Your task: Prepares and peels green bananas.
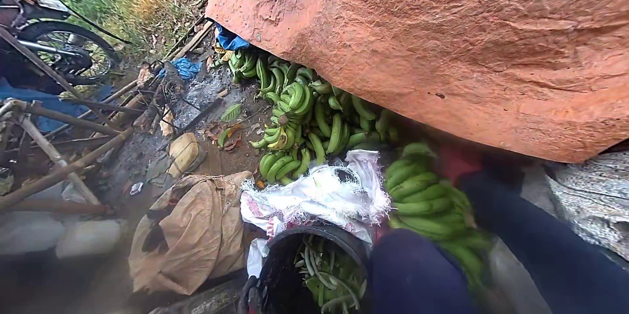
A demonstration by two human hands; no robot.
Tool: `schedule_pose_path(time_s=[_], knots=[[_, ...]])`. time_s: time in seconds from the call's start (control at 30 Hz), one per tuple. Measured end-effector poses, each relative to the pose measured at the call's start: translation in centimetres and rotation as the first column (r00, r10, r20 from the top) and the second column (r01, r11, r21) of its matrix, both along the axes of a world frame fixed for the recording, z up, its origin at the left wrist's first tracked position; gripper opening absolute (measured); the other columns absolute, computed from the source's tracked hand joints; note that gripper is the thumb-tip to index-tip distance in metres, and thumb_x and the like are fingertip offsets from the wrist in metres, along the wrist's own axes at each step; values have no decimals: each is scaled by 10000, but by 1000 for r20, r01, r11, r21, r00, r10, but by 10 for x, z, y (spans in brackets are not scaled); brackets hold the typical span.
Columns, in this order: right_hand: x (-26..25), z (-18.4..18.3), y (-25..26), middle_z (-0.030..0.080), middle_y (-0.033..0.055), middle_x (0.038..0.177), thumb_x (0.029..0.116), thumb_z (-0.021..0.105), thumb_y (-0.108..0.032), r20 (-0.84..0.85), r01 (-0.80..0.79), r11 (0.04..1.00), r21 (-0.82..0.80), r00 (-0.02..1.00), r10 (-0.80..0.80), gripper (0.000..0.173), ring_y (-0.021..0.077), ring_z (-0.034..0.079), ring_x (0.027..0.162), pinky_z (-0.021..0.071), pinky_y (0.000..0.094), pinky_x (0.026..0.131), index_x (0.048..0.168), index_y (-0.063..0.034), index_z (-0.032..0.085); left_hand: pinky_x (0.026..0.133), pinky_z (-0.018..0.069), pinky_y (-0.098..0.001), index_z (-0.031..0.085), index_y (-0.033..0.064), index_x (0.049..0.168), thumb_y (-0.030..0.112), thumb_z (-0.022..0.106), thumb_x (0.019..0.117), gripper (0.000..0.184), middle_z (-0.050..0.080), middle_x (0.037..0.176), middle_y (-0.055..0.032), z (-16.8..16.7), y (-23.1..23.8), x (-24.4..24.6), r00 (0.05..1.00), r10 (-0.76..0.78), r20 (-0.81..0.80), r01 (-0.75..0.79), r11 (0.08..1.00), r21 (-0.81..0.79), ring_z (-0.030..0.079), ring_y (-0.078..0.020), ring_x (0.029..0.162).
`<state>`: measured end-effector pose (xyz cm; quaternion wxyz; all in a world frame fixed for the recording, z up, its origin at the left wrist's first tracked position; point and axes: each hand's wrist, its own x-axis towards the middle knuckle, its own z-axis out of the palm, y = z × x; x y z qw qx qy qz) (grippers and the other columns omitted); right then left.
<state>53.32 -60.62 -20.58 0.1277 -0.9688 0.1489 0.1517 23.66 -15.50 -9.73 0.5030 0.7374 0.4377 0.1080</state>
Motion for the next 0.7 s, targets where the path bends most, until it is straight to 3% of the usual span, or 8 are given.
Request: schedule_pose_path(time_s=[0.1, 0.2, 0.27, 0.37, 0.43, 0.5, 0.6, 0.7], knots=[[-14, 43, -1, 606, 382, 1287, 981, 703, -285, -6, 10, 995, 95, 1000, -10, 522, 581, 562, 1239, 399, 780, 1009, 1341, 73, 583, 999, 510, -239, 492, -78, 1402, 170, 450, 1082, 407, 624, 1296, -165, -1, 3, -10, 992, -6, 127, 3, 1000, 24, 630, -63, 1123], [-38, 114, 32, 688, 284, 1087, 966, 745, -324, -30, -26, 937, 348, 999, 39, 486, 453, 677, 995, 526, 654, 871, 1297, 6, 613, 1023, 501, -235, 470, -85, 1410, 157, 431, 1077, 413, 608, 1334, -147, 22, -32, 14, 940, -45, 338, 50, 999, -7, 611, -60, 1171], [-66, 162, 65, 651, 105, 789, 993, 713, -284, -5, -117, 720, 684, 986, 166, 370, 191, 609, 591, 543, 362, 547, 1259, -41, 628, 1025, 507, -265, 368, -74, 1483, 216, 434, 1059, 518, 552, 1412, -143, 38, -67, 45, 856, -134, 499, 228, 965, -133, 590, -97, 1225], [-94, 211, 109, 689, -9, 829, 1025, 654, -209, 73, -218, 313, 924, 906, 417, 244, 30, 568, 541, 504, 191, 506, 1226, -70, 661, 1029, 520, -473, 76, 66, 1584, 416, 503, 1040, 775, 392, 1545, -144, 54, -112, 89, 712, -109, 694, 553, 697, -457, 540, -258, 1323], [-89, 206, 116, 694, 11, 900, 1008, 676, -228, 185, -414, 388, 823, 842, 506, 246, 72, 609, 648, 544, 255, 603, 1216, -97, 683, 928, 600, -465, 302, 13, 1488, 264, 481, 1059, 528, 614, 1290, -172, 63, -122, 99, 724, -1, 690, 517, 663, -541, 689, -279, 1098], [-76, 174, 108, 715, 139, 1031, 990, 706, -300, 124, -519, 652, 553, 825, 552, 323, 282, 686, 897, 554, 513, 821, 1241, -98, 681, 835, 618, -376, 441, 41, 1379, 197, 402, 1091, 330, 675, 1067, -97, 63, -107, 94, 770, 96, 631, 422, 664, -617, 714, -196, 927], [-68, 87, 99, 623, 289, 1332, 970, 695, -315, -133, -547, 808, 218, 804, 580, 487, 504, 616, 1201, 465, 728, 966, 1387, -80, 606, 852, 580, -333, 501, 13, 1398, 166, 545, 1043, 388, 667, 1137, -123, 48, -65, 51, 888, -20, 459, 235, 878, -416, 671, -153, 972], [-80, 32, 105, 537, 356, 1414, 987, 668, -216, -286, -556, 824, 109, 776, 562, 503, 560, 584, 1219, 475, 725, 958, 1431, -8, 555, 894, 565, -337, 529, -20, 1352, 141, 701, 946, 470, 674, 1165, -152, 38, -38, 7, 970, -5, 242, 78, 953, -293, 669, -159, 1006]])
